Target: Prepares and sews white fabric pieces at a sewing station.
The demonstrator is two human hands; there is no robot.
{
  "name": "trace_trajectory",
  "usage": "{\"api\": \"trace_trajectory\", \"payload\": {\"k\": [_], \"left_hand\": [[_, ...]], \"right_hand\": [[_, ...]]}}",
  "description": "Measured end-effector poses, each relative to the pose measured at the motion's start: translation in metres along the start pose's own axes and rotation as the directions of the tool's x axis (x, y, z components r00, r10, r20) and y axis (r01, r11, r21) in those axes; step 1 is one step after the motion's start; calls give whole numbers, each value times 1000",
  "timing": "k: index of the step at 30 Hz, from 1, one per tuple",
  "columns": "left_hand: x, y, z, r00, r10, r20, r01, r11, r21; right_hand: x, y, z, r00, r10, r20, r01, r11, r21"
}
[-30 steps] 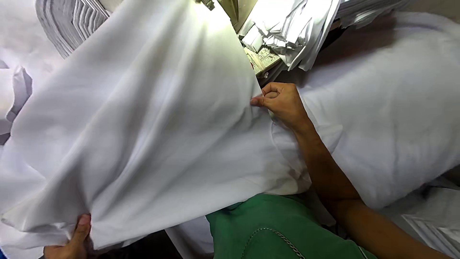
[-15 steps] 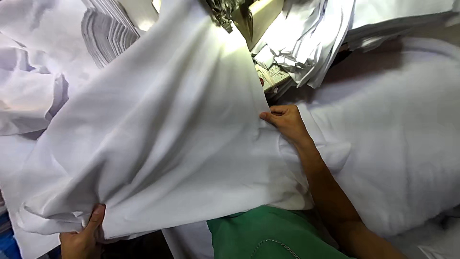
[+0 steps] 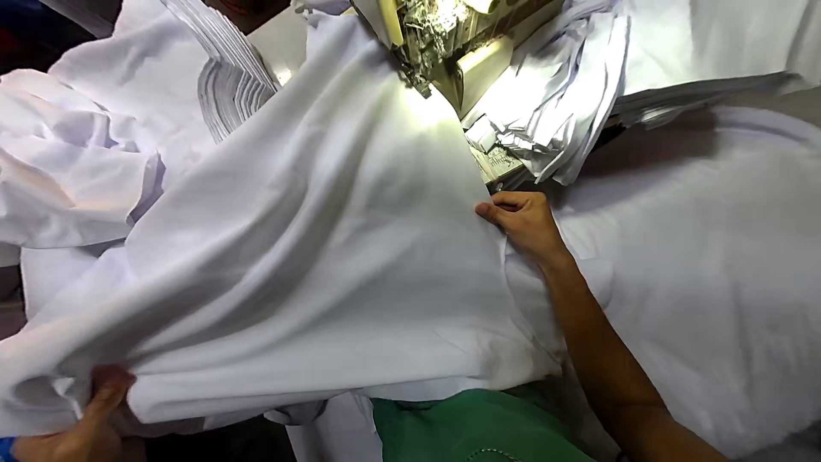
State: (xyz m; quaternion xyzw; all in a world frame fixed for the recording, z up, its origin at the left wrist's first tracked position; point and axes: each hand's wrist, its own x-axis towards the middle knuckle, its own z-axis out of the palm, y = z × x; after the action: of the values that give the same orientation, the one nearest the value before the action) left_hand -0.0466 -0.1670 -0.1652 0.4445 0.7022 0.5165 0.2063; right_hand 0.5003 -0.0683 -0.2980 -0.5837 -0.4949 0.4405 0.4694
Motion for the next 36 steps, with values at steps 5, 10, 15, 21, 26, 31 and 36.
{"api": "trace_trajectory", "payload": {"k": [5,10,15,21,26,31,36], "left_hand": [[36,1,3,993,120,18,-121,990,76],[19,6,30,999,14,33,-27,890,455],[-19,-4,19,998,-32,62,-12,799,602],[-73,-18,10,993,42,108,-82,912,402],[-105,-48,29,992,-112,58,101,980,170],[-115,-58,54,983,-185,9,182,973,142],[-120,-43,57,948,-299,109,277,944,179]], "right_hand": [[4,1,1,999,-37,36,39,999,-30],[-7,16,-13,988,-52,147,80,979,-189],[-14,41,-37,957,-20,288,85,973,-213],[-19,34,-38,984,-48,173,74,986,-151],[-28,14,-32,991,-9,136,37,978,-207],[-34,6,-26,984,160,75,-137,958,-252],[-31,2,-27,982,153,115,-100,924,-370]]}}
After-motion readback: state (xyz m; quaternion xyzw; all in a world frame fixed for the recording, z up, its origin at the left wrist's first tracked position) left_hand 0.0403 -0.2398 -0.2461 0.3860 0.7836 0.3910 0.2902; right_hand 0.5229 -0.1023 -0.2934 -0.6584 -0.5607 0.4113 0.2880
